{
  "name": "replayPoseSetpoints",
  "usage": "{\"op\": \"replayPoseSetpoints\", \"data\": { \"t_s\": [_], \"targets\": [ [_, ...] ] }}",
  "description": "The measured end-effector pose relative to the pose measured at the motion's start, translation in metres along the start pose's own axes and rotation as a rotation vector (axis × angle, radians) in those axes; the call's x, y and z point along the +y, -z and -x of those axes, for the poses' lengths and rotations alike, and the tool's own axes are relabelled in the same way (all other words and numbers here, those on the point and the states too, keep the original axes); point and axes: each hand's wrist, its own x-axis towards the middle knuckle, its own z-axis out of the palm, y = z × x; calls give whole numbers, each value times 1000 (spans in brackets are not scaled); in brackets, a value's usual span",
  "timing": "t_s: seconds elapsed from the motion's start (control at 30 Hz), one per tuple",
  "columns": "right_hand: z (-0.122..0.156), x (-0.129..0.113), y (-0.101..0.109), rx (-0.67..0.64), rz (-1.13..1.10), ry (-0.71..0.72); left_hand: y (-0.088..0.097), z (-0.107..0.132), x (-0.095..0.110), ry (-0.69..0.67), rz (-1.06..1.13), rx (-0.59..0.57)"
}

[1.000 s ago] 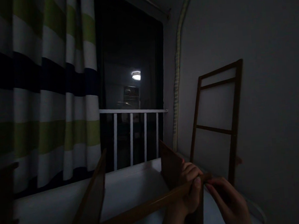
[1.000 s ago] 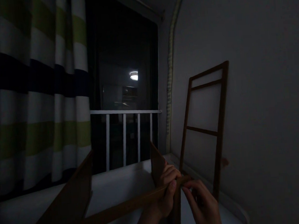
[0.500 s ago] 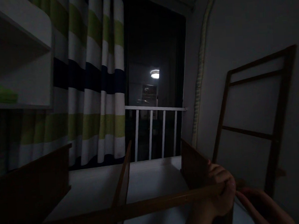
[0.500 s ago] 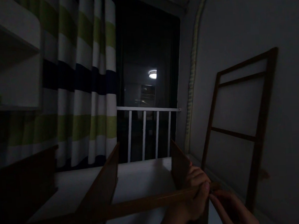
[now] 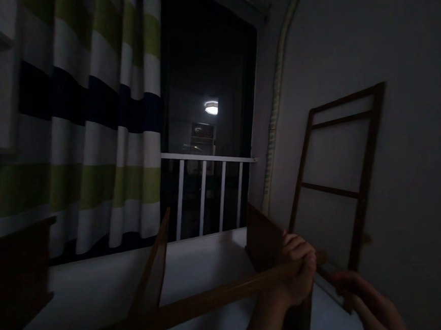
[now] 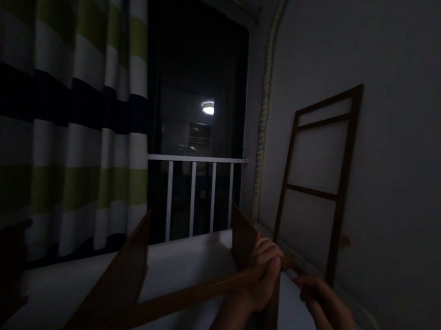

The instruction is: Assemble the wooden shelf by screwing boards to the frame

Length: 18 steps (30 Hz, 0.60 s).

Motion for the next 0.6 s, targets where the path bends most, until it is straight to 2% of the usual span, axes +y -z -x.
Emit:
{"op": "replayPoseSetpoints", "data": {
  "t_s": [0.07,0.13,0.27,0.33,0.5,0.6],
  "targets": [
    [2,-3,2,-14,-13,9,1,-1,1,2,20,-12],
    [2,-10,3,47,13,25,1,-2,0,2,37,-8],
    [-2,-22,-1,310,99,92,1,-2,-1,-9,72,4],
    [-5,-23,-7,393,128,143,1,-2,-1,-10,77,-6],
    [-11,-22,-25,430,193,305,2,-3,-2,-11,72,-15],
    [-11,-24,-31,472,261,346,2,-2,-2,-9,66,-19]
  ]
}}
